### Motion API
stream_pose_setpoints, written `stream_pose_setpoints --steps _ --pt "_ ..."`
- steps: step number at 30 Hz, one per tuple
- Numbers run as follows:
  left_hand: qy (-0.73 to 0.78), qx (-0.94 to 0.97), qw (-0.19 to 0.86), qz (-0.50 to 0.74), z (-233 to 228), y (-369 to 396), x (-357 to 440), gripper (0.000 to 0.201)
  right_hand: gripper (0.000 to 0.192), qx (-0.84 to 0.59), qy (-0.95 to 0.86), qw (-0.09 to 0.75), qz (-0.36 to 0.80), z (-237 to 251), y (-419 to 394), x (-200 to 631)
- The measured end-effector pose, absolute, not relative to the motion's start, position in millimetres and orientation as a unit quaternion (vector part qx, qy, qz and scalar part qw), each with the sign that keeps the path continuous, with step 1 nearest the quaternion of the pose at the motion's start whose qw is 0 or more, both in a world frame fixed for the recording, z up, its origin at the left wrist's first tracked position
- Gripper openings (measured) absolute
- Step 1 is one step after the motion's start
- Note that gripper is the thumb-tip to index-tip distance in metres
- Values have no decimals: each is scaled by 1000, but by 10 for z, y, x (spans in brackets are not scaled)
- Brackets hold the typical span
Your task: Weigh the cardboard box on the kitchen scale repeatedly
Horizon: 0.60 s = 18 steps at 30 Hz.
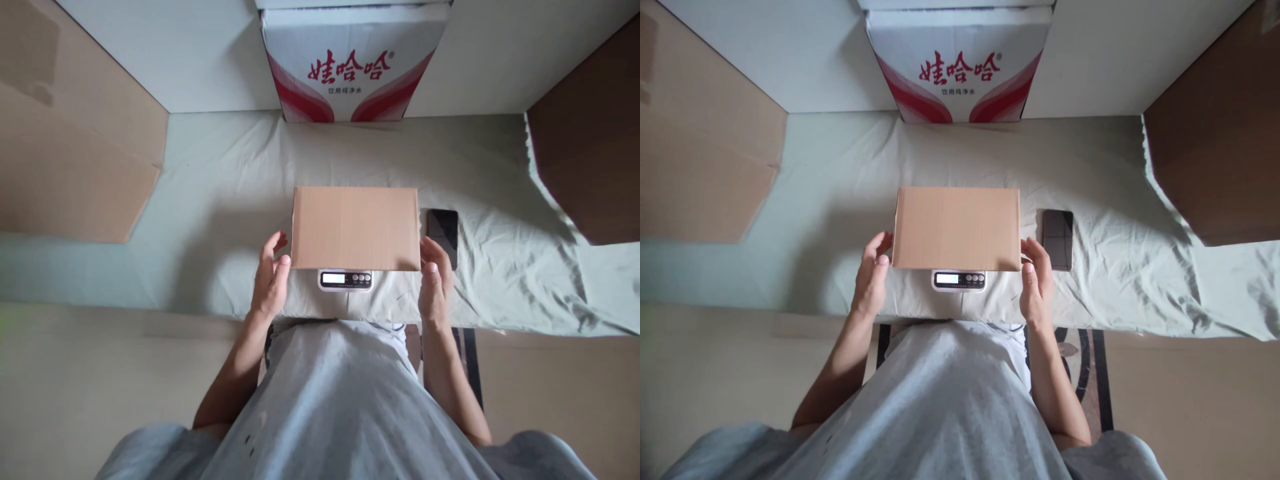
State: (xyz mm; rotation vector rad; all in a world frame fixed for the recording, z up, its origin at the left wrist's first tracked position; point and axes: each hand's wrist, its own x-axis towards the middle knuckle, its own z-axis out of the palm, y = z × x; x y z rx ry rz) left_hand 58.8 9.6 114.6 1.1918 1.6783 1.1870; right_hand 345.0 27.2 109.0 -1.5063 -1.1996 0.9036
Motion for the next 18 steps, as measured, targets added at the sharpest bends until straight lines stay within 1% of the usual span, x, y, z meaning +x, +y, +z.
stream_pose_setpoints --steps 3,6,9,13,16,18 --pt "639 479 399 452 1184 114 645 64 45 -626 -517 451 370 1124 248 3402" --pt "623 469 411 472 1221 158 698 59 42 -624 -527 457 352 1163 285 3349" --pt "601 472 403 504 1285 295 717 56 42 -612 -530 486 329 1223 430 3314" --pt "568 495 378 538 1345 680 698 58 42 -574 -540 536 303 1285 779 3275" --pt "552 509 378 542 1284 1016 682 63 43 -552 -539 562 298 1213 1085 3248" --pt "555 509 375 541 1193 1191 685 65 43 -541 -524 571 326 1101 1260 3241"
